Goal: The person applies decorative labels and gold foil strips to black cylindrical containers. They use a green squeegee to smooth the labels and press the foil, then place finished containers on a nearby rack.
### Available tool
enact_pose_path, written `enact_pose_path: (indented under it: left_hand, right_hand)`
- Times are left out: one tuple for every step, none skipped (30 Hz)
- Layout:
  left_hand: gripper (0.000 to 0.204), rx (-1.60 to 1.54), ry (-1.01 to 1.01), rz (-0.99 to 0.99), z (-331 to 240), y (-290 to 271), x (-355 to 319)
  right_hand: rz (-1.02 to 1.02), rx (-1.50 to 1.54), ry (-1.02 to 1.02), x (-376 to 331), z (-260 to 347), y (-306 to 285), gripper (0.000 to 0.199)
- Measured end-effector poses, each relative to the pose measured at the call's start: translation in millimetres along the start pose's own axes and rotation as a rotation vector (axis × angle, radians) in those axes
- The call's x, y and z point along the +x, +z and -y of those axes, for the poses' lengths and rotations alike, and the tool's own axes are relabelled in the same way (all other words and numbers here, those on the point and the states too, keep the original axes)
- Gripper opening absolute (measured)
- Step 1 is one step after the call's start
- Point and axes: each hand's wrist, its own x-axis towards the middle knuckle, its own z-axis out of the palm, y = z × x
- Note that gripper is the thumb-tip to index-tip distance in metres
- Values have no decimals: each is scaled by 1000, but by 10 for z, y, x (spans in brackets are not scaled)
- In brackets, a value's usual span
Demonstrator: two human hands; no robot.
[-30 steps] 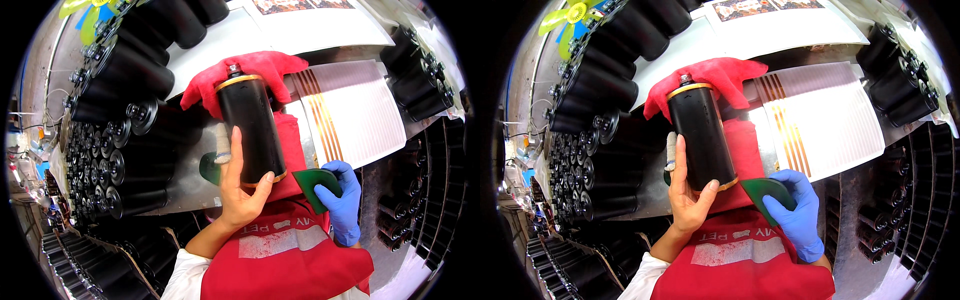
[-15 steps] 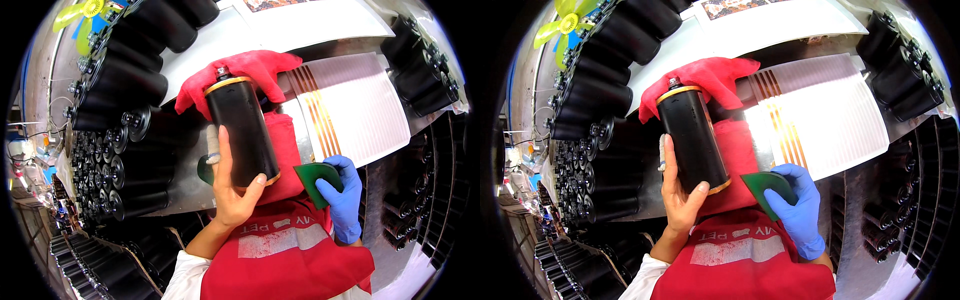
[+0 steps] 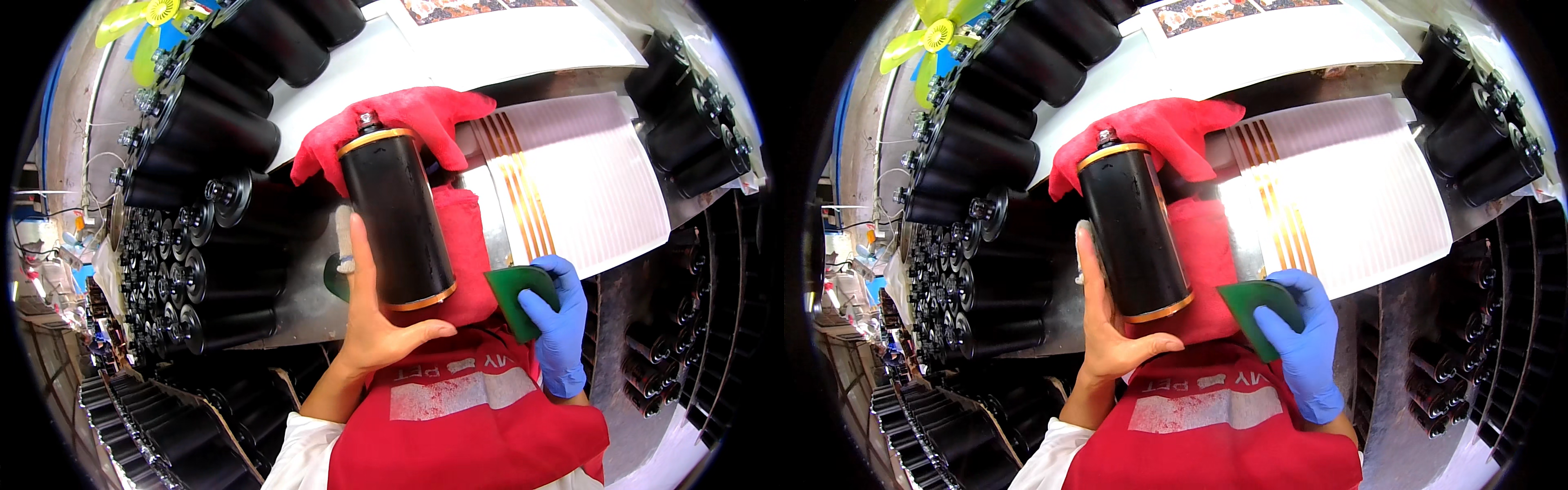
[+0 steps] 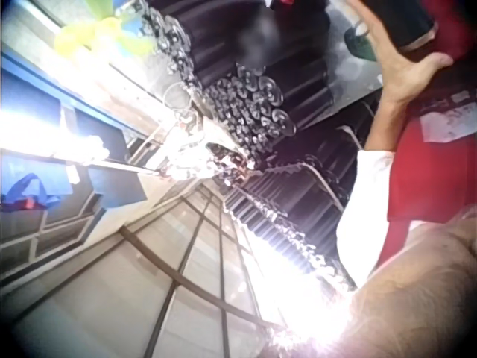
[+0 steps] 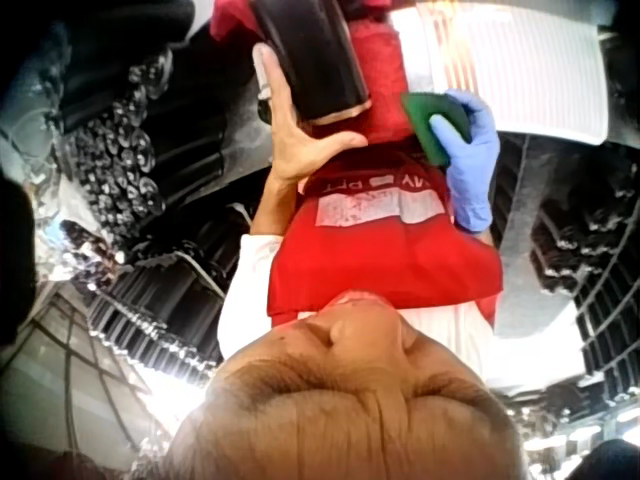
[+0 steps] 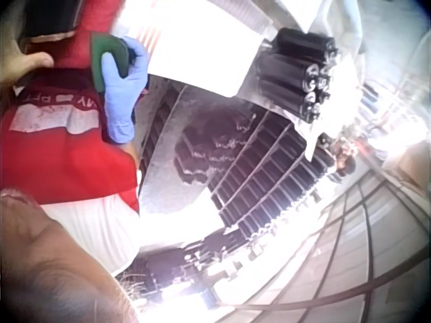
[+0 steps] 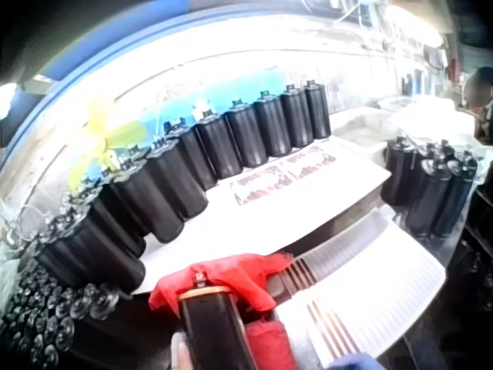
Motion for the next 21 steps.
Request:
enact_pose_path:
  left_hand:
    - [116, -11, -5, 13, 61, -45, -52]
    - [116, -19, -8, 23, 124, -77, -99]
    - [114, 135, 63, 17, 180, -94, -123]
    - [112, 287, 132, 10, 242, -106, -149]
    - [110, 431, 200, 9, 261, -114, -147]
    - [105, 419, 244, -19, 215, -85, -109]
    - [100, 418, 288, -55, 135, -22, -62]
    - [97, 418, 318, -60, 108, -10, -36]
    - [94, 418, 346, -65, 80, 6, -16]
    - [93, 428, 355, -51, 84, -15, -18]
    - [92, 458, 350, -32, 117, -58, -34]
    - [90, 488, 347, -10, 149, -105, -48]
    - [89, 521, 343, 11, 193, -148, -70]
    - [88, 509, 346, 18, 224, -161, -84]
    - [87, 497, 350, 24, 257, -173, -101]
    - [87, 484, 329, 36, 290, -204, -115]
    - [86, 471, 309, 47, 325, -241, -142]
    - [86, 460, 288, 57, 339, -267, -155]
    - [86, 491, 298, 61, 344, -277, -151]
    - [86, 522, 308, 64, 348, -282, -143]
    - [86, 554, 317, 67, 350, -285, -139]
  right_hand:
    - [-16, -32, -34, -13, 24, 12, 35]
    - [-29, -62, -70, -34, 46, 34, 35]
    - [-42, -91, -105, -63, 78, 68, 35]
    - [-15, -98, -141, -128, 138, 197, 34]
    - [38, -198, -263, -194, 157, 320, 33]
    - [165, -194, -212, -270, 173, 442, 35]
    - [243, -556, -546, -243, 219, 578, 35]
    - [301, -666, -514, -289, 206, 693, 34]
    - [360, -775, -479, -324, 191, 759, 34]
    - [315, -753, -457, -309, 169, 761, 33]
    - [270, -730, -436, -283, 129, 736, 33]
    - [180, -555, -374, -266, 56, 670, 31]
    - [155, -468, -262, -240, 68, 584, 31]
    - [119, -352, -202, -182, -16, 488, 32]
    - [83, -235, -143, -127, -130, 415, 33]
    - [63, -246, -141, -115, -172, 386, 34]
    - [44, -257, -140, -112, -202, 366, 36]
    - [26, -267, -139, -120, -212, 361, 38]
    - [22, -269, -201, -144, -205, 380, 37]
    - [19, -271, -263, -183, -173, 426, 37]
    - [16, -273, -326, -220, -132, 483, 37]
